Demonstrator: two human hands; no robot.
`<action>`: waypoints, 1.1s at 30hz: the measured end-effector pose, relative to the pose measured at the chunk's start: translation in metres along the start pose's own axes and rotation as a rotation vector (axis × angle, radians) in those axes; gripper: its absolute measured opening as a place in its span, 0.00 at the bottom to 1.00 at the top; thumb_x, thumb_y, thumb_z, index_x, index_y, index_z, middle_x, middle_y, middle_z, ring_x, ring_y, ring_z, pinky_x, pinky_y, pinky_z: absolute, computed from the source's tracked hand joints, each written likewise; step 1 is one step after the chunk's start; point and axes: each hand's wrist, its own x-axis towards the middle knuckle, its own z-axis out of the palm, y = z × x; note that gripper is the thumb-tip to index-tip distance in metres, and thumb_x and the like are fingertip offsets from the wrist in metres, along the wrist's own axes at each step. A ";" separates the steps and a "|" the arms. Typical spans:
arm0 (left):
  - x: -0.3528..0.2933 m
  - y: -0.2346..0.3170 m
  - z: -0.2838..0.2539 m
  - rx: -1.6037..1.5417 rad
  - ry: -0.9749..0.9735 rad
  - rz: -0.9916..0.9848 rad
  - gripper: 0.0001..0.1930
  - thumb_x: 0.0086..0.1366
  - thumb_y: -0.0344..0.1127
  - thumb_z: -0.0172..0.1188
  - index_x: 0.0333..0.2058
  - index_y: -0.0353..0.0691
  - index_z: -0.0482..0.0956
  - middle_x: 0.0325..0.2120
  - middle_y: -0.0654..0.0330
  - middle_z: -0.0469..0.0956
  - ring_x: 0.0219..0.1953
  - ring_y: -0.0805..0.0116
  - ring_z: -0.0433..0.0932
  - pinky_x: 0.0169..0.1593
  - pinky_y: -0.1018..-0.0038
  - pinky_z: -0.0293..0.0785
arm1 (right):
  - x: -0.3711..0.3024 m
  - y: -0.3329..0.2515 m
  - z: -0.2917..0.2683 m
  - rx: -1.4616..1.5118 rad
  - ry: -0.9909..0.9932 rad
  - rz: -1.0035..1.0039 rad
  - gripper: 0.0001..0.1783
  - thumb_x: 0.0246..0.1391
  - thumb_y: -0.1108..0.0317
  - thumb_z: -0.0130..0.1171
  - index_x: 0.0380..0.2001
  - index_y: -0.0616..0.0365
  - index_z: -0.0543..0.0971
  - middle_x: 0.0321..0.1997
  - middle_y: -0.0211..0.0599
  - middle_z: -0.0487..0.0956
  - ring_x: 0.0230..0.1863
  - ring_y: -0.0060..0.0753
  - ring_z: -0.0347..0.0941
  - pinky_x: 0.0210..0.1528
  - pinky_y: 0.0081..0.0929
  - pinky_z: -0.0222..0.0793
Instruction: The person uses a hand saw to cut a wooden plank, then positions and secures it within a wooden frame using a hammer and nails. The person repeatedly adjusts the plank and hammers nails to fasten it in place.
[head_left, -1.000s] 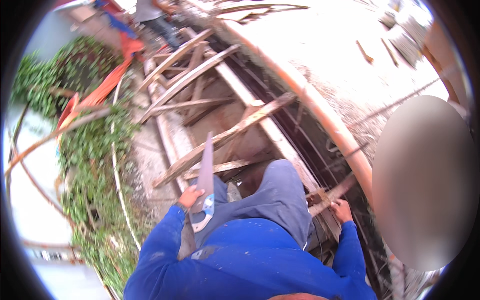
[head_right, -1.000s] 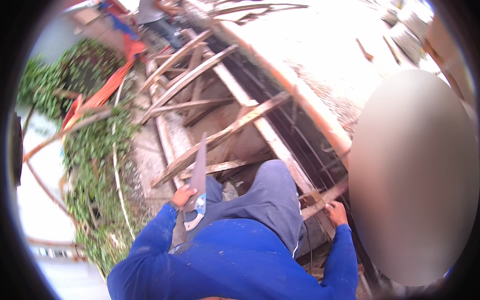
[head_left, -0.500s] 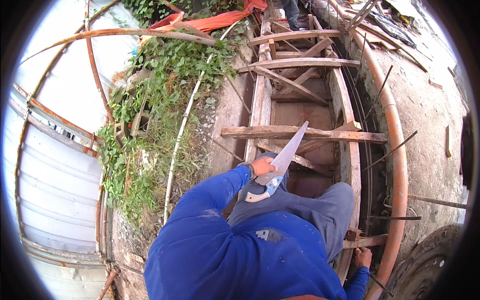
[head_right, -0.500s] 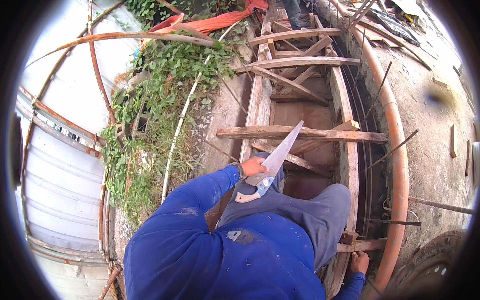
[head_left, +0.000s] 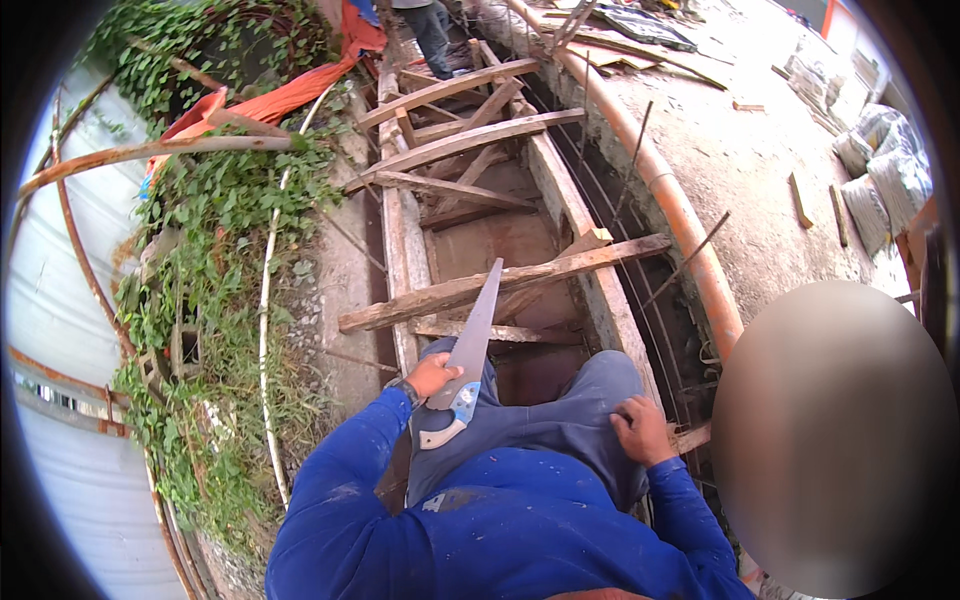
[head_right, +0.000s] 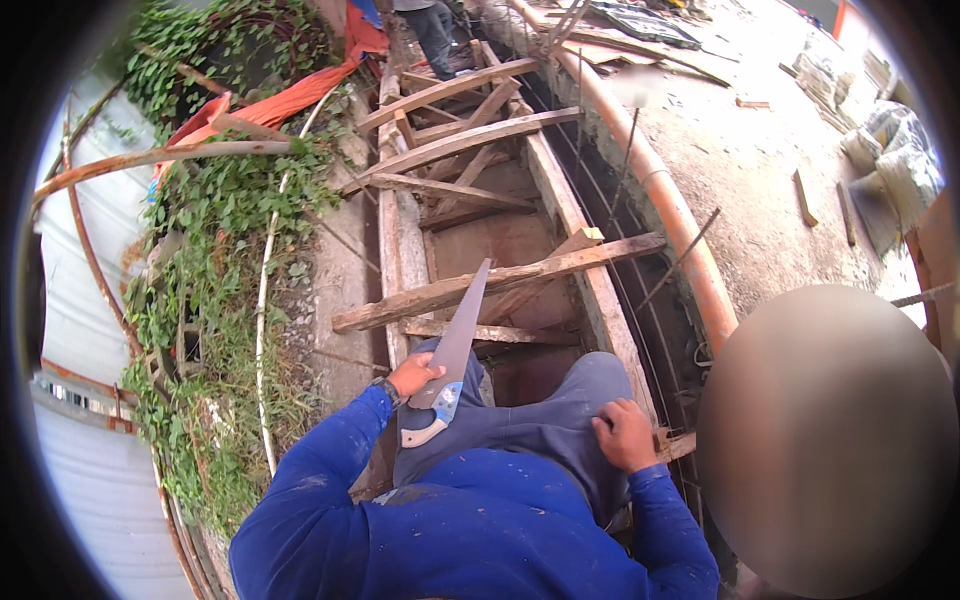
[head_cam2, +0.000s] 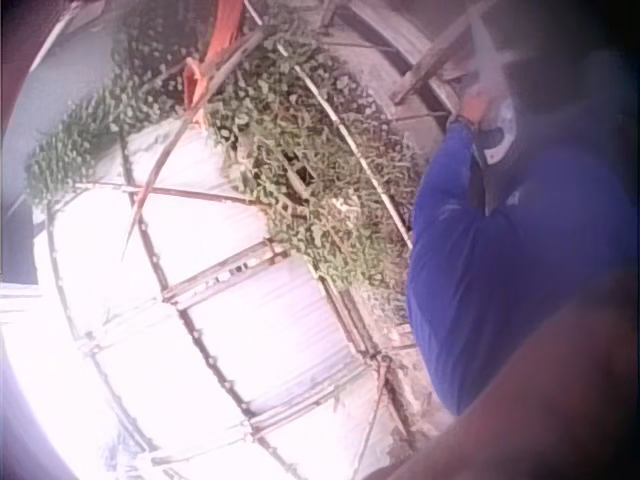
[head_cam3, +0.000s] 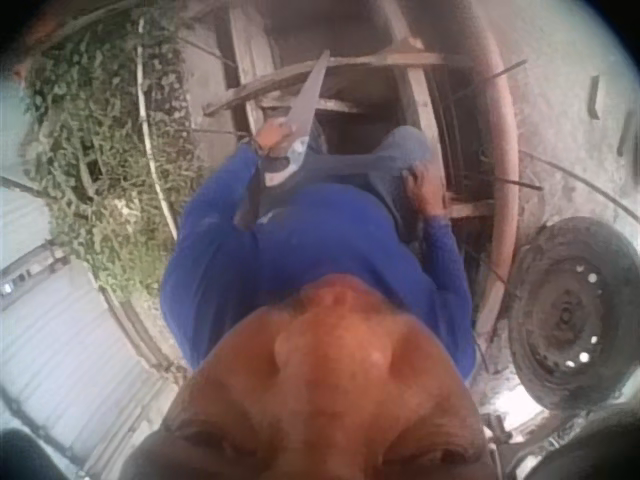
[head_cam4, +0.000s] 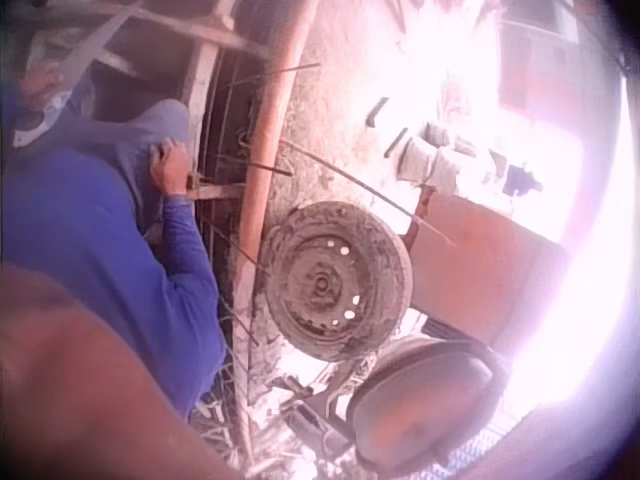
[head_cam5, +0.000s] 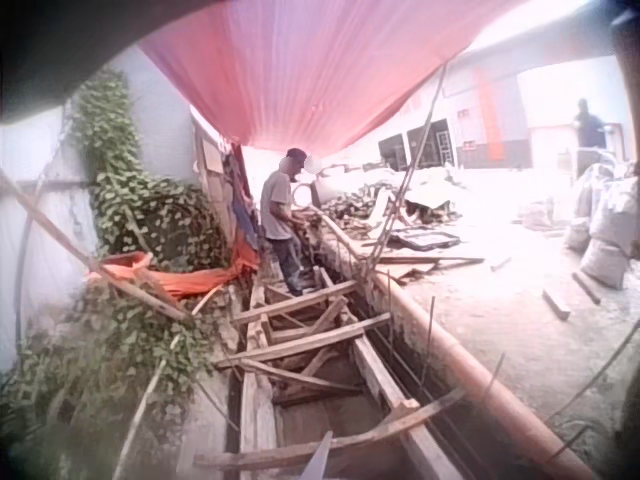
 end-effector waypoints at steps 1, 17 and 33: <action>-0.008 0.005 -0.003 -0.022 0.009 -0.020 0.17 0.72 0.36 0.63 0.55 0.32 0.80 0.46 0.59 0.86 0.44 0.71 0.83 0.49 0.70 0.79 | 0.005 -0.016 0.011 -0.047 0.007 -0.050 0.08 0.52 0.65 0.69 0.32 0.56 0.83 0.35 0.42 0.80 0.42 0.53 0.76 0.45 0.48 0.71; 0.014 -0.014 -0.019 -0.256 -0.113 -0.001 0.14 0.70 0.26 0.57 0.52 0.29 0.81 0.43 0.59 0.86 0.44 0.68 0.84 0.52 0.69 0.79 | 0.040 -0.016 0.025 -0.120 -0.144 0.113 0.06 0.57 0.62 0.63 0.32 0.51 0.81 0.36 0.35 0.79 0.43 0.45 0.76 0.47 0.43 0.68; 0.048 0.102 -0.091 -0.346 -0.106 -0.115 0.13 0.71 0.30 0.61 0.51 0.31 0.83 0.41 0.60 0.86 0.42 0.70 0.82 0.49 0.70 0.78 | 0.158 -0.094 -0.026 -0.046 -0.598 0.445 0.15 0.58 0.58 0.60 0.41 0.57 0.83 0.43 0.49 0.85 0.51 0.56 0.81 0.52 0.52 0.76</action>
